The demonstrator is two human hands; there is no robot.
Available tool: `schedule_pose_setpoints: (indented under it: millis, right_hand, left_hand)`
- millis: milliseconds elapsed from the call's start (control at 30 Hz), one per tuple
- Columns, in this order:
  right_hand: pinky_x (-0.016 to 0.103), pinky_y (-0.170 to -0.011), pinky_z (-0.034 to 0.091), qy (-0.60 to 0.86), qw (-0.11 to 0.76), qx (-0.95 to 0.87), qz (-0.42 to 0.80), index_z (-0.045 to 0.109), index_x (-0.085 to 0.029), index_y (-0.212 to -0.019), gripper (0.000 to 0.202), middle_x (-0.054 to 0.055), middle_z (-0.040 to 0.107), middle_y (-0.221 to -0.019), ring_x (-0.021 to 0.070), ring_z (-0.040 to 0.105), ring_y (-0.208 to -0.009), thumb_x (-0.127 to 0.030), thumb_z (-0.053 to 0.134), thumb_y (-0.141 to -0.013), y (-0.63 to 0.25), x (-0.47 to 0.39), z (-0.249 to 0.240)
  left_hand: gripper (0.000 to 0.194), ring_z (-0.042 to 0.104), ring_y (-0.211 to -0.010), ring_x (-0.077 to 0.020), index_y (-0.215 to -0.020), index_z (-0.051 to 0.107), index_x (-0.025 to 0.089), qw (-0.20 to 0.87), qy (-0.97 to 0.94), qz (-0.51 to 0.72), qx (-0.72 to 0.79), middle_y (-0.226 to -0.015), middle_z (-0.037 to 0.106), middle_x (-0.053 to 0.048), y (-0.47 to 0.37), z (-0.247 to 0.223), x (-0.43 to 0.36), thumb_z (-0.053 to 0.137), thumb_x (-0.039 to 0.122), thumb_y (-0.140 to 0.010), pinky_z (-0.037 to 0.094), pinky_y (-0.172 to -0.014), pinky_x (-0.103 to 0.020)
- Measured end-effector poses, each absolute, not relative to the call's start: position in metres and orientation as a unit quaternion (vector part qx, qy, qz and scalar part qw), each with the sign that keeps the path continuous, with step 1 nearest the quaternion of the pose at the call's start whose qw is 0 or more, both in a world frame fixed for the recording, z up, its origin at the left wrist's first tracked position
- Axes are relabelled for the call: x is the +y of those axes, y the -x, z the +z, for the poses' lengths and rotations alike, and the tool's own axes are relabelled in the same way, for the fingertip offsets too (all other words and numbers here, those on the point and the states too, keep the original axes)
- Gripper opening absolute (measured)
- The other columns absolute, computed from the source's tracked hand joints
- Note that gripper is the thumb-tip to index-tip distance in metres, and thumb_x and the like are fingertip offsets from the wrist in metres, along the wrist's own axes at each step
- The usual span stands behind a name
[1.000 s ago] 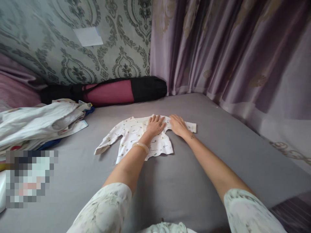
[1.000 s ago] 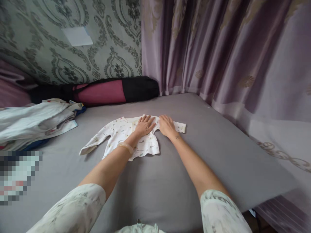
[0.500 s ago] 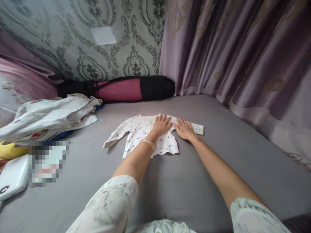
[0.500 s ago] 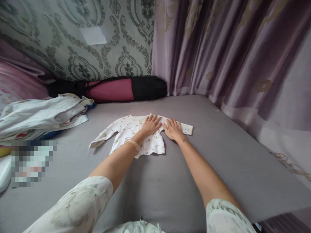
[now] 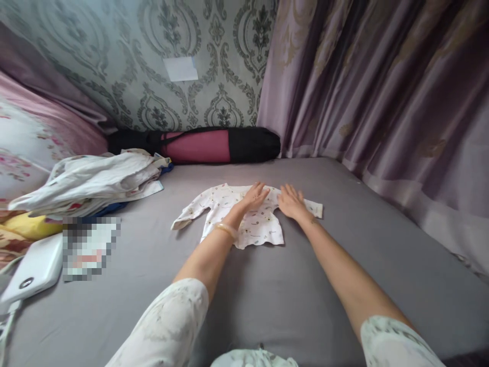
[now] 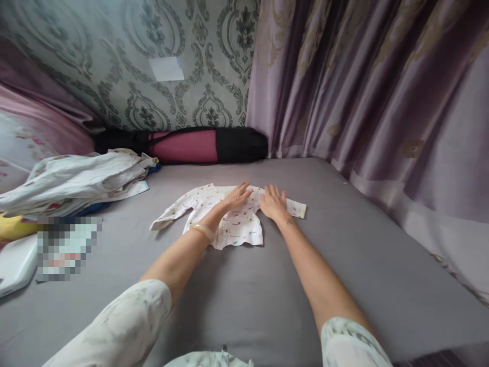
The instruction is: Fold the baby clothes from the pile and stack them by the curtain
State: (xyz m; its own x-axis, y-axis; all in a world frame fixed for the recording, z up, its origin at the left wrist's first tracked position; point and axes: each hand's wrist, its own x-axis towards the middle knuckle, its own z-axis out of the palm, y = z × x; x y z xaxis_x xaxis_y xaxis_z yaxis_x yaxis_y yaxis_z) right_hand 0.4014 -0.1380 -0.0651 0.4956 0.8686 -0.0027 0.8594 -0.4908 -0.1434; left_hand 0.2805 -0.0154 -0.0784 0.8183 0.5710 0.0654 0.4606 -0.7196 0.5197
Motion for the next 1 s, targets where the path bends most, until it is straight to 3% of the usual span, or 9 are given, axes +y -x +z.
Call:
schedule_pose_setpoints:
  millis: [100,233,300,500,700,800,900,1000]
  right_hand:
    - [0.044,-0.118,0.014,0.821,0.102,-0.557,0.071,0.028,-0.006,-0.15,0.059,0.015,0.027,-0.157,0.0251,0.02,-0.146,-0.032,0.021,-0.098,-0.362,-0.097,-0.063]
    - [0.046,-0.118,0.01,0.836,0.115,-0.525,0.109,0.027,0.0,-0.149,0.066,0.019,0.024,-0.158,0.0287,0.016,-0.146,-0.042,0.021,-0.099,-0.329,-0.053,-0.075]
    - [0.048,-0.118,0.009,0.857,0.12,-0.49,0.099,0.026,0.003,-0.149,0.072,0.022,0.021,-0.158,0.0313,0.013,-0.146,-0.048,0.02,-0.098,-0.323,-0.042,-0.084]
    - [0.05,-0.117,0.007,0.868,0.127,-0.477,0.051,0.026,0.004,-0.148,0.075,0.023,0.02,-0.157,0.0325,0.011,-0.146,-0.05,0.02,-0.097,-0.322,-0.036,-0.101]
    - [0.052,-0.116,0.008,0.875,0.107,-0.469,0.058,0.025,0.003,-0.149,0.074,0.023,0.017,-0.158,0.0326,0.01,-0.147,-0.05,0.02,-0.098,-0.319,-0.035,-0.094]
    - [0.051,-0.117,0.003,0.847,0.111,-0.519,0.023,0.022,-0.001,-0.151,0.068,0.019,0.013,-0.16,0.0298,0.005,-0.148,-0.044,0.022,-0.099,-0.296,-0.031,-0.086]
    - [0.044,-0.119,0.004,0.777,0.096,-0.619,0.061,0.02,-0.005,-0.153,0.066,0.014,0.017,-0.16,0.0245,0.008,-0.148,-0.043,0.022,-0.099,-0.266,-0.022,-0.082]
    - [0.041,-0.119,0.005,0.75,0.081,-0.649,0.095,0.022,-0.004,-0.152,0.065,0.013,0.019,-0.16,0.023,0.01,-0.148,-0.042,0.022,-0.099,-0.249,-0.01,-0.082]
  left_hand:
    - [0.049,0.047,-0.131,-0.021,-0.138,0.046,0.01,0.278,-0.894,0.163,0.312,-0.145,0.047,-0.015,-0.248,-0.066,-0.013,0.042,0.032,-0.095,0.038,-0.108,-0.03]
    - [0.045,0.061,-0.109,-0.0207,-0.132,0.053,0.01,0.288,-0.845,0.185,0.411,-0.134,0.058,-0.014,-0.185,-0.054,-0.01,0.049,0.031,-0.092,0.046,-0.099,-0.03]
    - [0.044,0.062,-0.105,-0.0206,-0.131,0.053,0.012,0.273,-0.825,0.187,0.458,-0.132,0.059,-0.013,-0.155,-0.051,-0.006,0.049,0.031,-0.092,0.046,-0.098,-0.031]
    - [0.042,0.058,-0.116,-0.0245,-0.127,0.054,0.017,0.219,-0.771,0.176,0.572,-0.128,0.061,-0.013,-0.096,-0.05,0.006,0.051,0.035,-0.089,0.043,-0.099,-0.033]
    - [0.053,0.058,-0.116,-0.0284,-0.126,0.053,0.019,0.236,-0.733,0.148,0.621,-0.125,0.062,-0.015,-0.062,-0.048,0.015,0.063,0.041,-0.079,0.046,-0.093,-0.035]
    - [0.062,0.062,-0.109,-0.0283,-0.124,0.053,0.019,0.258,-0.719,0.112,0.636,-0.119,0.066,-0.013,-0.049,-0.047,0.02,0.072,0.045,-0.07,0.049,-0.084,-0.032]
    - [0.071,0.066,-0.101,-0.0261,-0.123,0.052,0.018,0.283,-0.702,0.054,0.652,-0.116,0.067,-0.013,-0.043,-0.048,0.023,0.077,0.047,-0.063,0.05,-0.075,-0.027]
    - [0.063,0.068,-0.097,-0.0231,-0.115,0.056,0.018,0.283,-0.698,0.026,0.657,-0.112,0.07,-0.012,-0.04,-0.053,0.025,0.077,0.044,-0.063,0.049,-0.069,-0.022]
